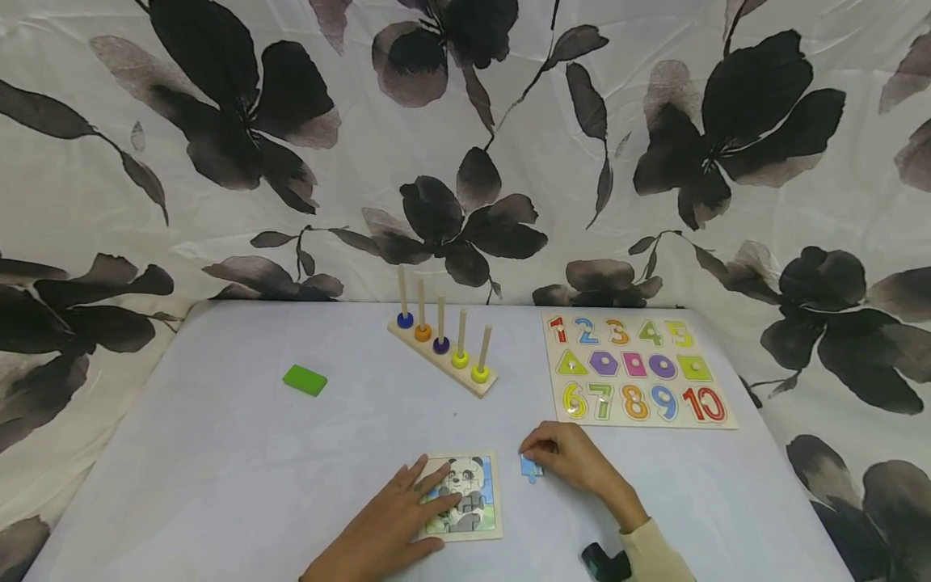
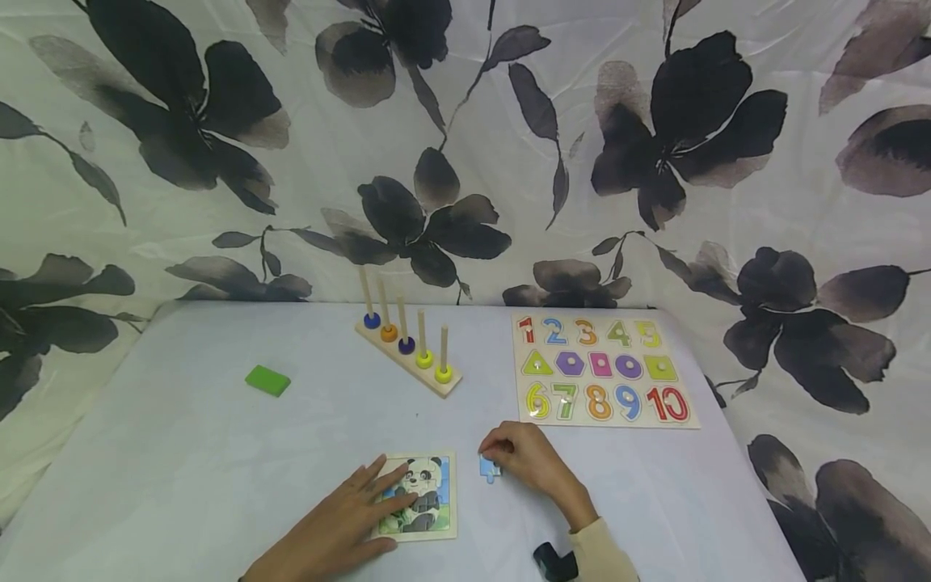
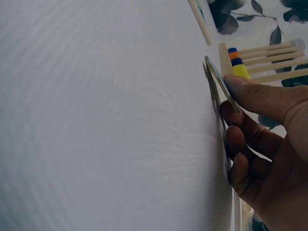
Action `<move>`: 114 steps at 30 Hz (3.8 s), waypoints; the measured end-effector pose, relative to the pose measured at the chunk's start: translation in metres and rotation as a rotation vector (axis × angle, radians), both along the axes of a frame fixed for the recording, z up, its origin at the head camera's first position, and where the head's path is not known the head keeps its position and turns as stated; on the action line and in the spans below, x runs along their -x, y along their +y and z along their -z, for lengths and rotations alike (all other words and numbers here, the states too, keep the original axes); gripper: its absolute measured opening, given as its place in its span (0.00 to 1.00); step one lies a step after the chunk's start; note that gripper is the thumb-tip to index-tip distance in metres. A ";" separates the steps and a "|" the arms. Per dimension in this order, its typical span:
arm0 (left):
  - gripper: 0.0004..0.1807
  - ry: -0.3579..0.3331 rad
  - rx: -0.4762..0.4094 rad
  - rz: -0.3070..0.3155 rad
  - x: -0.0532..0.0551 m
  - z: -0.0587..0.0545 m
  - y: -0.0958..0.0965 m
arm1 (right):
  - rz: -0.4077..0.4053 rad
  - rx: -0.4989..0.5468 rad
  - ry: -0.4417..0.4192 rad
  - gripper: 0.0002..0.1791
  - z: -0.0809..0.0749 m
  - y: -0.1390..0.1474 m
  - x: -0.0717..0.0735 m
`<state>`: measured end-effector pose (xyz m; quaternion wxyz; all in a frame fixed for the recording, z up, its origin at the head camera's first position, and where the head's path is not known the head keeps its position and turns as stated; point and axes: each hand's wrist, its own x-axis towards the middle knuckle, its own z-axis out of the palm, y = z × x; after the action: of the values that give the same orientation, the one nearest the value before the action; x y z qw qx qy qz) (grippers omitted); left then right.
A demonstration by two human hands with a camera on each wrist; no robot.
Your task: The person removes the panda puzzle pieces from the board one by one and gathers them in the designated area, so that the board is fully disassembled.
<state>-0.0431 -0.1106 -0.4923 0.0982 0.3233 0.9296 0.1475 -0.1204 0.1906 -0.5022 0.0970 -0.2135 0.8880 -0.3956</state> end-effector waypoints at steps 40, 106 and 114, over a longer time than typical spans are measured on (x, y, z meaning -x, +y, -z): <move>0.26 0.039 -0.087 0.198 0.001 -0.001 0.003 | -0.231 0.048 0.073 0.07 -0.003 -0.086 -0.001; 0.26 0.050 -0.053 0.176 0.002 -0.002 0.005 | -0.132 0.118 -0.058 0.06 0.002 -0.082 0.000; 0.26 -0.030 -0.043 0.154 0.003 -0.003 0.007 | -0.059 0.198 -0.079 0.06 -0.002 -0.072 -0.001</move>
<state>-0.0457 -0.1036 -0.4893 0.1160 0.3938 0.8969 0.1642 -0.1194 0.1184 -0.5005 0.1222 -0.2325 0.8332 -0.4865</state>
